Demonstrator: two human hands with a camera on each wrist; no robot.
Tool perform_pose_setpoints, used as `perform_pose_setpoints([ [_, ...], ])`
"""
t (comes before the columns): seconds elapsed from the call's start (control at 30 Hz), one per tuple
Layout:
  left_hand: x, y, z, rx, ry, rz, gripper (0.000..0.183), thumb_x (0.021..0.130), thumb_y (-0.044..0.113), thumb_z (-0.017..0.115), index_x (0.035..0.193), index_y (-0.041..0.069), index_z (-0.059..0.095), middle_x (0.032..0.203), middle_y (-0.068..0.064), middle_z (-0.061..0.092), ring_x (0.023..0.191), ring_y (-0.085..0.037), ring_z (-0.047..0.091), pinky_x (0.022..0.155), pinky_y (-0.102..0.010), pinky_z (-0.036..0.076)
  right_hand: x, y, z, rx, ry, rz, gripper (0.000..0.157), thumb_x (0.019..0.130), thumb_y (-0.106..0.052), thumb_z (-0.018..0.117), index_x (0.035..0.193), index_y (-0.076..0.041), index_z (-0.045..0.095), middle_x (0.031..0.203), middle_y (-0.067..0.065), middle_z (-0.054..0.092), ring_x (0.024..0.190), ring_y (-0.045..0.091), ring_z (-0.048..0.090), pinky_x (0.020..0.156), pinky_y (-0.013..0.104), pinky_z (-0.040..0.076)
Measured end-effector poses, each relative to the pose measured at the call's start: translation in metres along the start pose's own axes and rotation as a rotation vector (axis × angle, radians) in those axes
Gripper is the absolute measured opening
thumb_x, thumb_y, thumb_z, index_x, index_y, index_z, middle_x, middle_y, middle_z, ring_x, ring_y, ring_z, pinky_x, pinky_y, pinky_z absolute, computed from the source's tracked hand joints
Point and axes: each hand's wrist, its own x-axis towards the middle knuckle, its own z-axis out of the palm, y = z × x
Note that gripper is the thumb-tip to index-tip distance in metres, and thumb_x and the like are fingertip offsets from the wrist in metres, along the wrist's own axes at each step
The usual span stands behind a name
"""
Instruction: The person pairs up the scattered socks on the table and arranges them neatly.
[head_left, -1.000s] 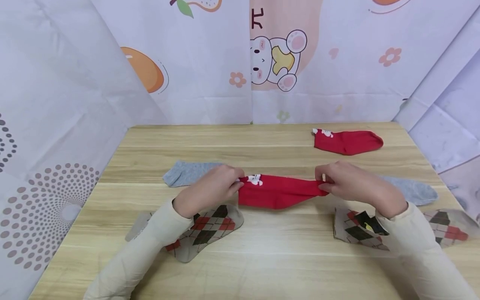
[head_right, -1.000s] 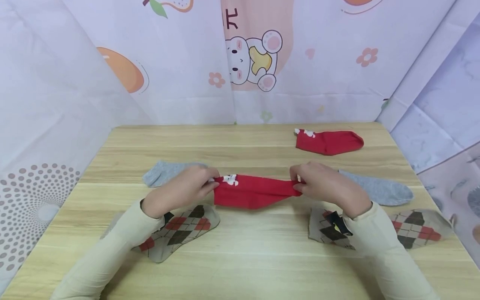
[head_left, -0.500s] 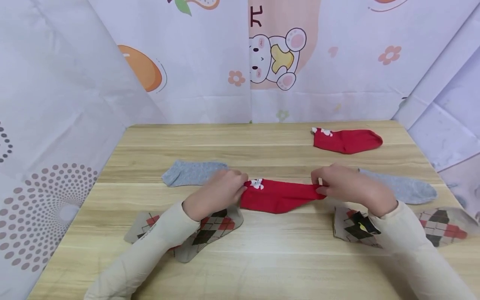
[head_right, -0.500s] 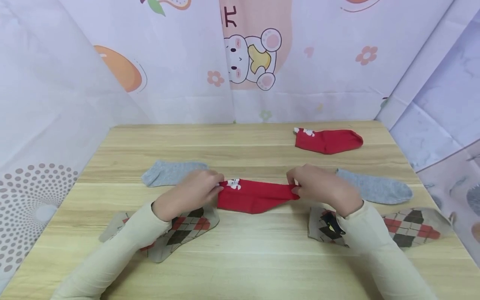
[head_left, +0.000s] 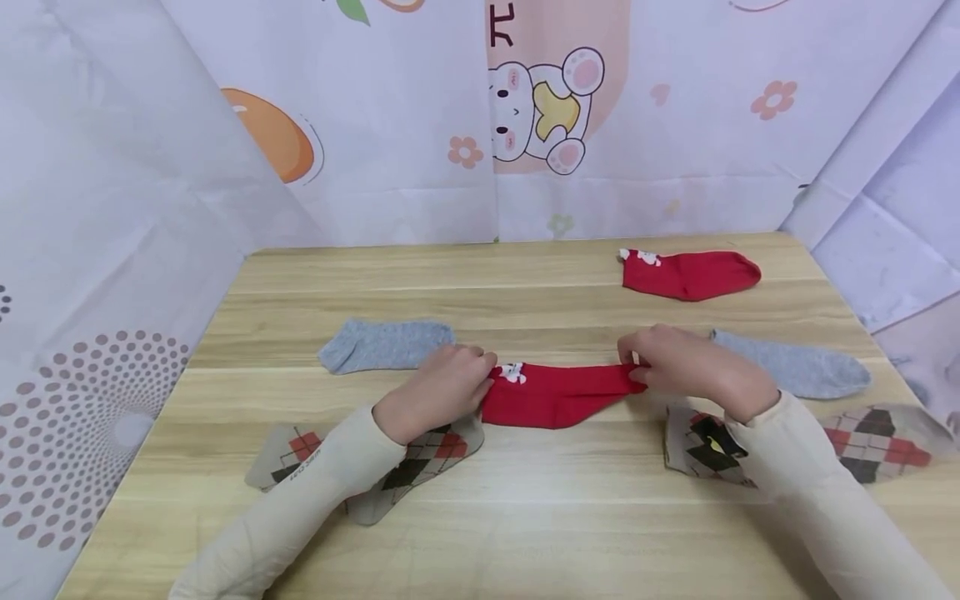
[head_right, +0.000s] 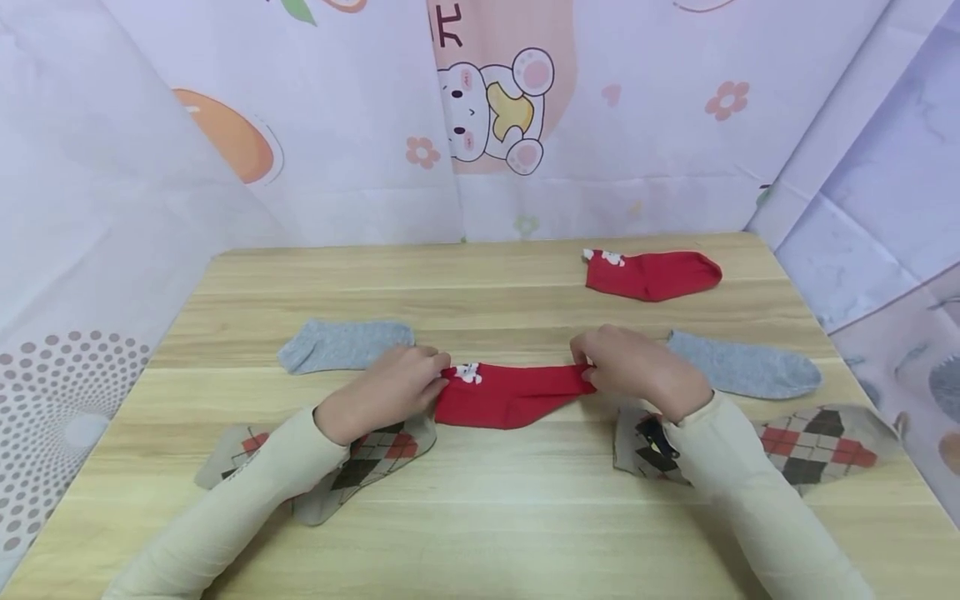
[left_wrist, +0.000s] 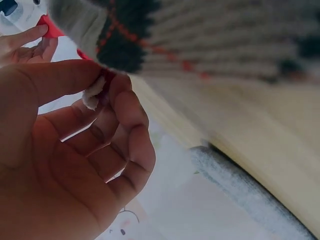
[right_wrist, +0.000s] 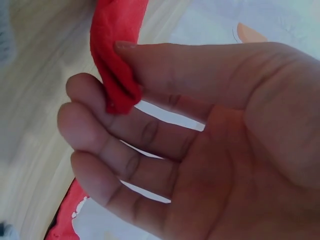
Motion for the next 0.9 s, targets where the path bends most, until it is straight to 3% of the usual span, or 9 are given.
perform_pose_setpoints([
  [0.43, 0.003, 0.001, 0.0, 0.022, -0.012, 0.003, 0.011, 0.094, 0.015, 0.066, 0.099, 0.007, 0.069, 0.083, -0.003, 0.066, 0.067, -0.013, 0.058, 0.059, -0.024, 0.045, 0.002, 0.001, 0.002, 0.007, -0.066, 0.056, 0.012, 0.086, -0.009, 0.076, 0.093, -0.011, 0.066, 0.076, -0.001, 0.058, 0.07, 0.016, 0.053, 0.062, 0.03, 0.046],
  [0.9, -0.001, 0.004, 0.003, 0.042, -0.079, -0.065, 0.024, 0.094, 0.021, 0.069, 0.112, 0.006, 0.065, 0.088, -0.008, 0.065, 0.07, -0.016, 0.06, 0.059, -0.027, 0.048, 0.011, 0.001, 0.014, -0.055, 0.012, 0.031, 0.014, 0.083, -0.002, 0.074, 0.089, -0.011, 0.065, 0.085, 0.002, 0.056, 0.077, 0.019, 0.051, 0.069, 0.034, 0.047],
])
